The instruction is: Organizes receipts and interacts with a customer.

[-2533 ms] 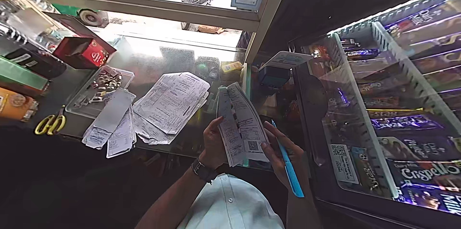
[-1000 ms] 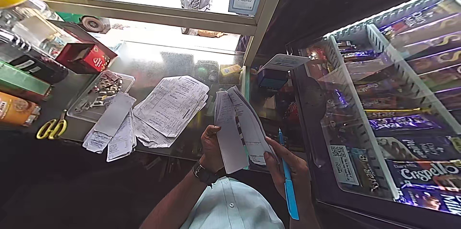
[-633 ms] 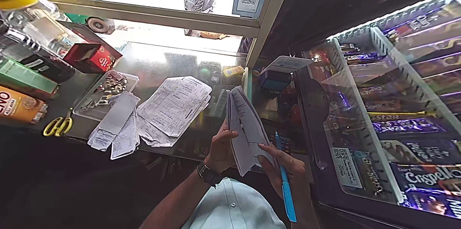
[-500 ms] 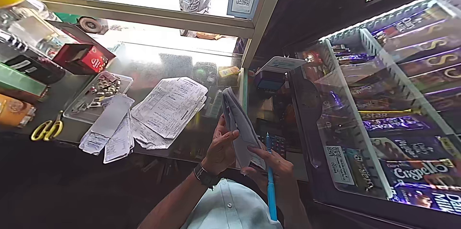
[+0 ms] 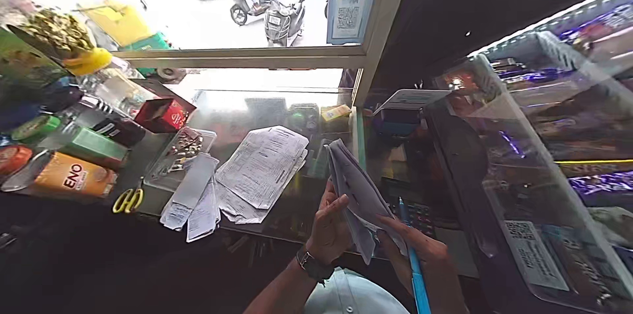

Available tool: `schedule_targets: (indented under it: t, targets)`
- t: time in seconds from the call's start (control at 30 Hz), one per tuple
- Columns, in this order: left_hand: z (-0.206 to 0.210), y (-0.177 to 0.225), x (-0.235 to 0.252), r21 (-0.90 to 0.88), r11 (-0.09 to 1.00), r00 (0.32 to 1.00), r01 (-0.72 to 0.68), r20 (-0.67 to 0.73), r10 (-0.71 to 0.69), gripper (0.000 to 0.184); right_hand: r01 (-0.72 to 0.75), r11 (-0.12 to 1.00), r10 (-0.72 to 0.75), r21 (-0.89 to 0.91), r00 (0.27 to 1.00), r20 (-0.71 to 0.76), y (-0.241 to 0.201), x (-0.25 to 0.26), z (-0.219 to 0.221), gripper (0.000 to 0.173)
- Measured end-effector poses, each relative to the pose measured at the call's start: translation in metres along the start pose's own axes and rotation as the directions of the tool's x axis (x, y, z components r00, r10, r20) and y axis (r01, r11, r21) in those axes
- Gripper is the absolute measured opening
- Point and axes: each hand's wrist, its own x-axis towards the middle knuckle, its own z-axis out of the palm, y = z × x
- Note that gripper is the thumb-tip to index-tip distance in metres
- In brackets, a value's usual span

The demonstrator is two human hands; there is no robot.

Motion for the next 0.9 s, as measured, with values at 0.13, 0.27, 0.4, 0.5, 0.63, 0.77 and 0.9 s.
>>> schedule_targets:
  t: [0.13,0.27,0.4,0.5,0.63,0.77,0.9]
  targets:
    - [-0.008,-0.008,0.002,-0.033,0.999,0.997,0.039,0.061,-0.037,0.085,-0.016,1.0,0.016,-0.001,0.999,-0.03,0.002,-0.008,-0.003,0.025]
    - [-0.002,-0.005,0.0,-0.091,0.994,0.997,0.053,0.053,-0.049,0.064,-0.01,0.999,0.013,0.053,0.998,-0.068,-0.001,-0.004,-0.005,0.016]
    - [-0.002,-0.002,-0.003,-0.285,0.955,0.996,0.087,0.024,-0.084,0.031,-0.015,0.999,0.021,0.052,0.992,-0.123,-0.004,-0.001,-0.008,0.018]
    - [-0.008,-0.004,-0.002,-0.324,0.944,0.998,0.07,0.024,-0.065,0.032,-0.023,0.999,0.03,0.045,0.989,-0.145,-0.007,0.0,-0.011,0.02]
    - [-0.008,-0.005,0.0,-0.348,0.934,0.997,0.077,0.045,-0.065,0.032,-0.024,0.999,0.03,0.048,0.99,-0.135,-0.007,-0.002,-0.013,0.022]
    - [-0.006,-0.005,-0.001,-0.355,0.931,0.997,0.08,0.008,-0.083,0.031,-0.024,0.999,0.028,0.035,0.992,-0.121,-0.007,-0.002,-0.014,0.022]
    - [-0.011,-0.005,-0.001,-0.336,0.937,0.995,0.097,0.011,-0.1,0.035,-0.029,0.999,0.032,0.031,0.993,-0.112,-0.008,-0.003,-0.014,0.023]
